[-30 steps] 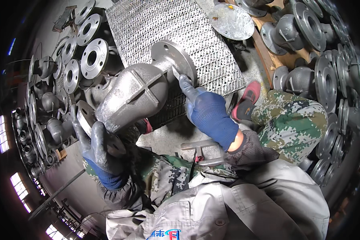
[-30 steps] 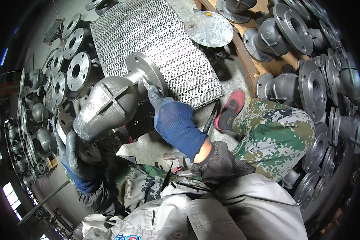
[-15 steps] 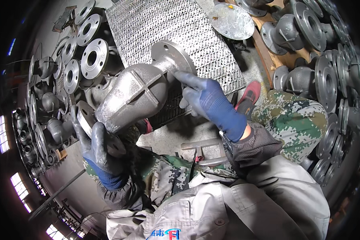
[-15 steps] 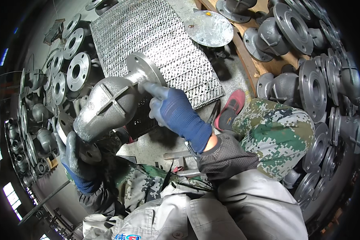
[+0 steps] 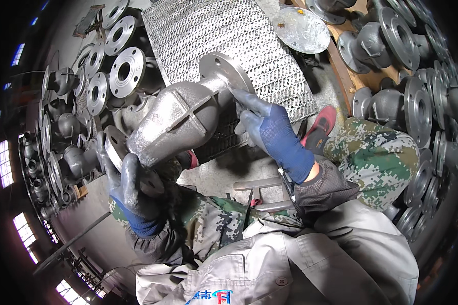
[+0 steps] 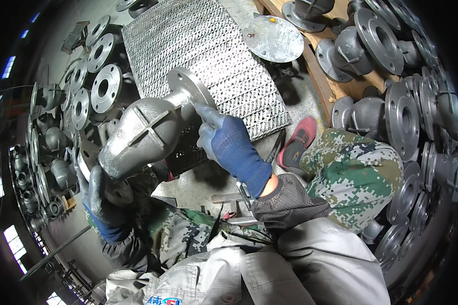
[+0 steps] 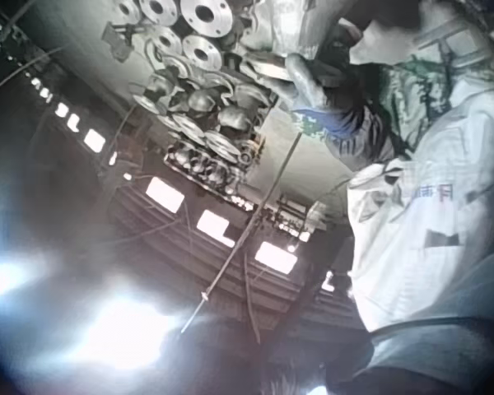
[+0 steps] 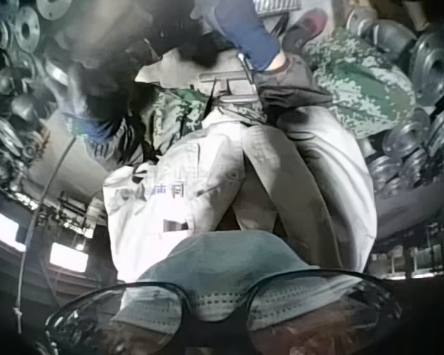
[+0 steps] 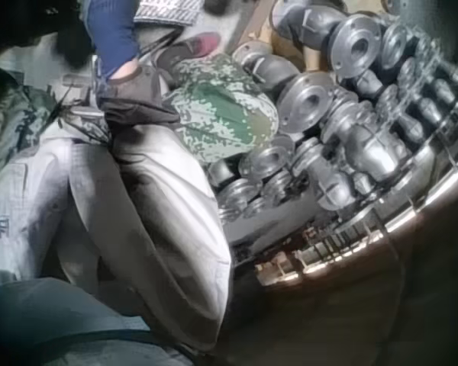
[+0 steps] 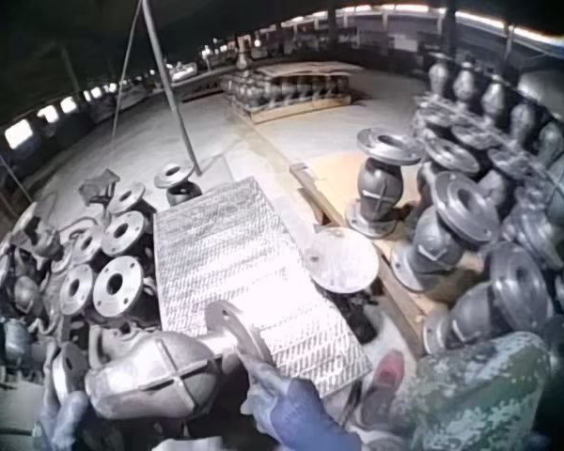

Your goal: The worker inspects metal valve castings and uses a manual scraper and a powered die grinder to deburr and smooth the edges.

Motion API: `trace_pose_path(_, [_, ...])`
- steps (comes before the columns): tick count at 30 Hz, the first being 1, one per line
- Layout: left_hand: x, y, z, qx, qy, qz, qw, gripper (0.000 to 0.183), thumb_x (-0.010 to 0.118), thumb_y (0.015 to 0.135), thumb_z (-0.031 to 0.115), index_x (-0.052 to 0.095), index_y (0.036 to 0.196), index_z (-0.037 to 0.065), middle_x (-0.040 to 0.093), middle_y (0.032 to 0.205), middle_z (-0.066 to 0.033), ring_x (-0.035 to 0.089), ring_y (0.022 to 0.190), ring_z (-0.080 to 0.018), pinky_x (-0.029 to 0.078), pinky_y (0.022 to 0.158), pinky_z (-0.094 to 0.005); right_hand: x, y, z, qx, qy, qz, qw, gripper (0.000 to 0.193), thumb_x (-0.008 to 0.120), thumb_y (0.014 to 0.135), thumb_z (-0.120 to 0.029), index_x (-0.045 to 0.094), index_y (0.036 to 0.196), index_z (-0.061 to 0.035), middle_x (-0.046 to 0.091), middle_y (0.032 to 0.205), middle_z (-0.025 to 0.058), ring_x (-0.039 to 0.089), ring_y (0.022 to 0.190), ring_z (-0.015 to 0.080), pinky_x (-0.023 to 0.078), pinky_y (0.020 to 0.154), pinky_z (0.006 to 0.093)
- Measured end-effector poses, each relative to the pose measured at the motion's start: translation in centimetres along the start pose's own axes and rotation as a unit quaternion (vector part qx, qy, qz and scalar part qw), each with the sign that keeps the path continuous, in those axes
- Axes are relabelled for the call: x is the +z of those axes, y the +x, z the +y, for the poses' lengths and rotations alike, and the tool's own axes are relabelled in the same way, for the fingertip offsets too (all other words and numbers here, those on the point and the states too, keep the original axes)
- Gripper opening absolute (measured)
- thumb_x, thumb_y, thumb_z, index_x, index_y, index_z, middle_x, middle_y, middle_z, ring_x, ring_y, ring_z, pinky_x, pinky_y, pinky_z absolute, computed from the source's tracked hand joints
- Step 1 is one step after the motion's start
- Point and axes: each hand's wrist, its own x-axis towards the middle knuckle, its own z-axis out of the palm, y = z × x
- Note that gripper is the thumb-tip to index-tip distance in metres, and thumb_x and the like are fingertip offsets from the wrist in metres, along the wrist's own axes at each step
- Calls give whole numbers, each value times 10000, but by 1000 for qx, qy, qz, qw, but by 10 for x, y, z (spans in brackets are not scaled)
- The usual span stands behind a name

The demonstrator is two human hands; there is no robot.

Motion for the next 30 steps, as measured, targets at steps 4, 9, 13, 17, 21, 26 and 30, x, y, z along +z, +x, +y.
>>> trace_pose_path(4, [-11, 3, -13, 337, 279, -56, 897, 439, 513, 857, -9, 494, 1269, 143, 369, 1389, -292, 451, 1241, -426, 453, 952, -430, -3, 3, 7, -10, -72, -7, 997, 456, 435, 879, 30, 512, 1318, -66, 618, 1030, 55, 522, 655, 29, 457, 608, 191])
trace_pose_path(9, [-14, -2, -15, 378, 368, -13, 850, 426, 513, 854, 31, 464, 1276, 70, 460, 1285, -334, 465, 1218, -449, 436, 957, -482, -1, -10, -24, -83, -26, 23, 996, 436, 472, 868, 3, 512, 1300, -39, 668, 859, 96, 593, 698, 99, 500, 654, 250])
trace_pose_path(13, [15, -2, 0, -78, -329, 54, 940, 514, 399, 993, 264, 297, 1384, -54, 479, 1309, -240, 484, 1209, -294, 384, 1021, -398, -26, -3, -27, -130, 79, 121, 981, 520, 470, 862, 36, 415, 1376, -24, 637, 1014, 80, 586, 762, 87, 474, 595, 204])
trace_pose_path(17, [1, -4, -20, 265, 341, 47, 901, 550, 350, 995, 388, 329, 1388, 4, 454, 1339, -176, 507, 1162, -286, 413, 996, -402, -41, 11, -14, -93, 237, 94, 962, 605, 487, 786, 90, 386, 1377, 12, 502, 1323, 128, 598, 850, 138, 496, 621, 195])
trace_pose_path(21, [-1, -7, 5, -215, -412, 15, 885, 577, 290, 991, 456, 349, 1386, 39, 475, 1304, -172, 508, 1148, -282, 431, 971, -401, -30, 35, 11, -117, 160, 102, 975, 475, 550, 877, -3, 439, 1339, 11, 536, 1276, 121, 598, 936, 181, 532, 688, 270])
trace_pose_path(26, [-9, -5, -23, 168, 272, 34, 947, 370, 349, 1016, 141, 409, 1314, -70, 518, 1241, -145, 547, 1072, -214, 451, 919, -323, -26, 62, 18, -80, 71, 58, 993, 412, 517, 925, -67, 462, 1329, -6, 567, 1238, 95, 594, 946, 123, 501, 695, 217])
trace_pose_path(30, [-15, -11, -35, 110, 242, 39, 963, 365, 354, 1009, 131, 409, 1314, -62, 544, 1209, -142, 555, 1063, -212, 452, 917, -315, -23, 77, 31, -118, 58, 22, 991, 374, 492, 926, -69, 510, 1295, -7, 596, 1208, 76, 580, 902, 79, 463, 661, 169])
